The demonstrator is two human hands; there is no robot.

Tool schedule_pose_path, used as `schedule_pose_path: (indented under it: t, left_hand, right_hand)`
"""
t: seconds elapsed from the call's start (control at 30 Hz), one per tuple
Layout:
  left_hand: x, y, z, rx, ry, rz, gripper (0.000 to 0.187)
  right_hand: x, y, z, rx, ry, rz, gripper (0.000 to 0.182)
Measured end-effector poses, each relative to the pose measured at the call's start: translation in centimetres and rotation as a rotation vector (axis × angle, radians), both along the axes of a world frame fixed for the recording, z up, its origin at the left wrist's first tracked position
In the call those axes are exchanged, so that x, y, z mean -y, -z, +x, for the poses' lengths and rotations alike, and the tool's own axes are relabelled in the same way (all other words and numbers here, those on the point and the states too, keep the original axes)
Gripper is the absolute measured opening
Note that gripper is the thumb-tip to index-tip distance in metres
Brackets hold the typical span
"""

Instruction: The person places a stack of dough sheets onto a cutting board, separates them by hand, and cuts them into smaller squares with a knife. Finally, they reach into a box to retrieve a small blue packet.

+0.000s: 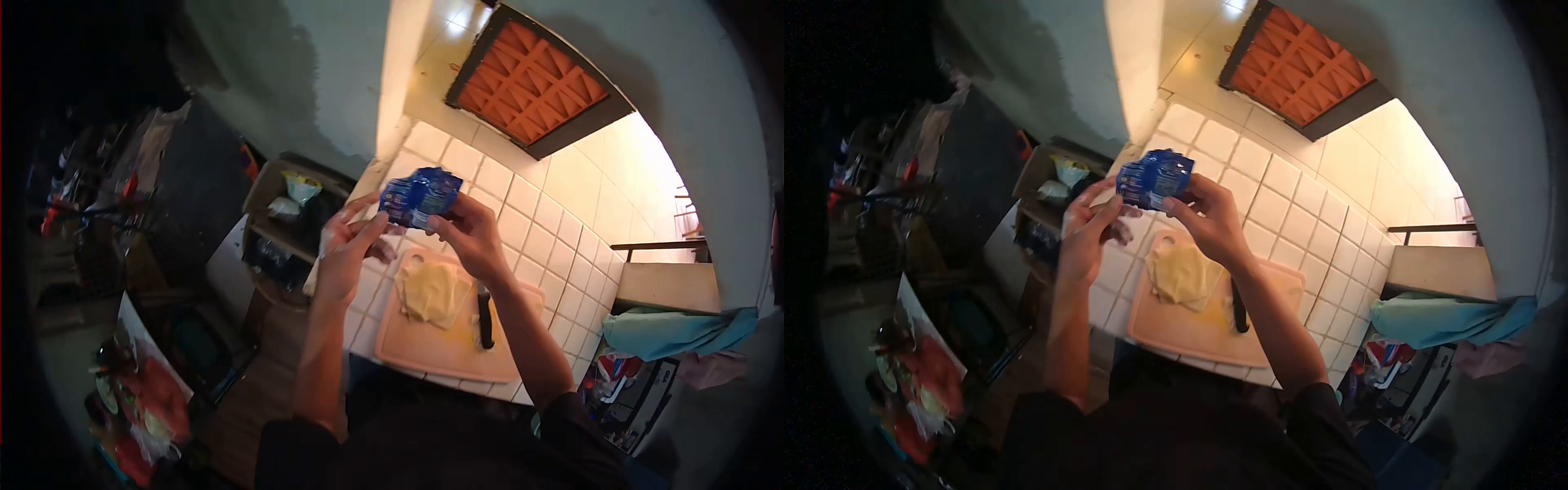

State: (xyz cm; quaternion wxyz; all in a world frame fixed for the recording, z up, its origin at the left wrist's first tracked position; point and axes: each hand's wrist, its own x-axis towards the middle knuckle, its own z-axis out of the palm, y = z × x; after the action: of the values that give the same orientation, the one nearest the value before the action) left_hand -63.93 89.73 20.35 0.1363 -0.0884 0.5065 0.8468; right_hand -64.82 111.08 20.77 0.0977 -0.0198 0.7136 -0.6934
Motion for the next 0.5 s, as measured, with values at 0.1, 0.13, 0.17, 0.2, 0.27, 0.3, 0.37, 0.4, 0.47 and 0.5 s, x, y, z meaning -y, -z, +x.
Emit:
schedule_pose_path:
  t: [0.1,0.13,0.17,0.2,0.27,0.3,0.37,0.4,0.47,0.5]
  left_hand:
    - [0.7,1.5,-0.6,-0.125,-0.077,-0.292,0.048]
    - [1.9,4.1,-0.6,-0.1,-0.166,-0.394,0.046]
    - [3.6,6.7,-0.4,-0.075,-0.255,-0.497,0.044]
    - [5.8,7.8,0.0,-0.021,-0.299,-0.628,0.039]
    - [7.4,7.1,0.7,-0.028,-0.428,-0.72,0.031]
    - [7.5,6.2,1.1,-0.085,-0.512,-0.682,0.03]
    - [9.8,9.3,2.4,-0.245,-0.73,-0.922,0.033]
    - [12.1,8.3,4.1,-0.09,-0.579,-1.051,0.037]
    - [13.1,7.9,5.8,-0.199,-0.741,-0.966,0.038]
    - [11.4,5.4,5.5,-0.225,-0.897,-0.992,0.038]
  right_hand:
    - [-5.0,2.4,-1.8,-0.018,0.138,0.059,0.023]
    - [-6.8,3.7,-2.3,-0.024,0.137,0.103,0.024]
    - [-8.7,4.9,-2.8,-0.03,0.134,0.146,0.025]
    - [-10.2,4.4,-3.5,0.085,-0.021,0.17,0.027]
    - [-13.0,4.0,-5.7,0.31,-0.341,0.228,0.035]
    - [-14.4,4.7,-7.6,0.373,-0.455,0.27,0.033]
    - [-19.2,6.8,-13.5,0.218,-0.28,0.183,0.02]
    - [-24.7,7.9,-19.6,0.083,-0.164,0.059,0.025]
    - [-24.0,0.0,-22.5,-0.046,0.442,-0.455,0.06]
    - [-24.1,-0.3,-22.6,-0.053,0.444,-0.468,0.06]
